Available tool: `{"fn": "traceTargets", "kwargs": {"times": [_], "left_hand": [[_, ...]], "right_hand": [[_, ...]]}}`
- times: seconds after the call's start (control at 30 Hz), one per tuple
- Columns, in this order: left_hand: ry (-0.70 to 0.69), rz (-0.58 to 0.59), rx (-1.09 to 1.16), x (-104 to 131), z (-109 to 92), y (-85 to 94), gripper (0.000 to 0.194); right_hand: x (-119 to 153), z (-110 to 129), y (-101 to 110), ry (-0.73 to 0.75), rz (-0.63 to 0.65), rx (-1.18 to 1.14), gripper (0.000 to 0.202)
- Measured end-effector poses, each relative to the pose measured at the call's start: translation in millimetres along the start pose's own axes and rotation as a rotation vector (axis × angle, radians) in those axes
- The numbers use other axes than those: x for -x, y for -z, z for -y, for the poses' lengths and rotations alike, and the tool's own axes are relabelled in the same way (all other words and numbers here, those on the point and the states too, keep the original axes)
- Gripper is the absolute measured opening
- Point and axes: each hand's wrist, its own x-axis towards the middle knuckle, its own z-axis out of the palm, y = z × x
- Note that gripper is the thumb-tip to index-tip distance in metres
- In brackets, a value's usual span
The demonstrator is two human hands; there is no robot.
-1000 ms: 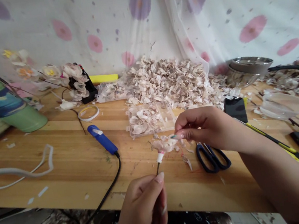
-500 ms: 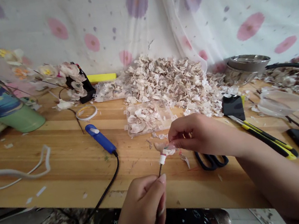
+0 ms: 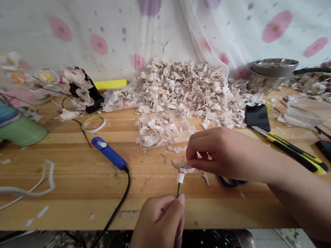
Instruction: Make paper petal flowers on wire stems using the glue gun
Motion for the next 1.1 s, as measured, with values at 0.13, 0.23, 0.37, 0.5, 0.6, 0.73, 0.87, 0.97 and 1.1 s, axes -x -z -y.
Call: {"fn": "traceTargets", "kwargs": {"times": [0.13, 0.23, 0.37, 0.5, 0.6, 0.73, 0.87, 0.97, 1.1], "left_hand": [[0.007, 0.013, -0.006, 0, -3, -0.8, 0.048], [0.002, 0.015, -0.003, 0, -4, -0.8, 0.049], [0.004, 0.024, 0.009, -1, -2, -0.3, 0.048], [-0.006, 0.029, 0.046, -3, 3, 0.2, 0.047], [0.007, 0.039, 0.077, -5, 3, 1.0, 0.046], [0.004, 0.015, 0.093, -8, 1, 3.3, 0.046], [-0.01, -0.039, 0.075, -16, 3, 5.4, 0.046], [0.017, -0.032, 0.069, -26, 8, 4.1, 0.046], [0.047, -0.057, 0.08, -34, 9, -0.3, 0.047]], "right_hand": [[0, -2, -1, 0.016, -0.01, 0.019, 0.021], [-1, -3, -2, 0.01, -0.023, 0.016, 0.02], [-1, -3, -3, -0.011, -0.018, 0.016, 0.018], [-2, -5, -1, -0.039, -0.09, -0.012, 0.009], [-1, -6, 4, -0.034, -0.248, -0.081, 0.006], [8, 2, 4, 0.017, -0.457, -0.138, 0.007], [28, 9, -25, 0.005, -0.53, -0.199, 0.012], [42, 1, -56, 0.061, -0.6, -0.121, 0.017], [46, -10, -80, 0.128, -0.586, 0.058, 0.019]]}}
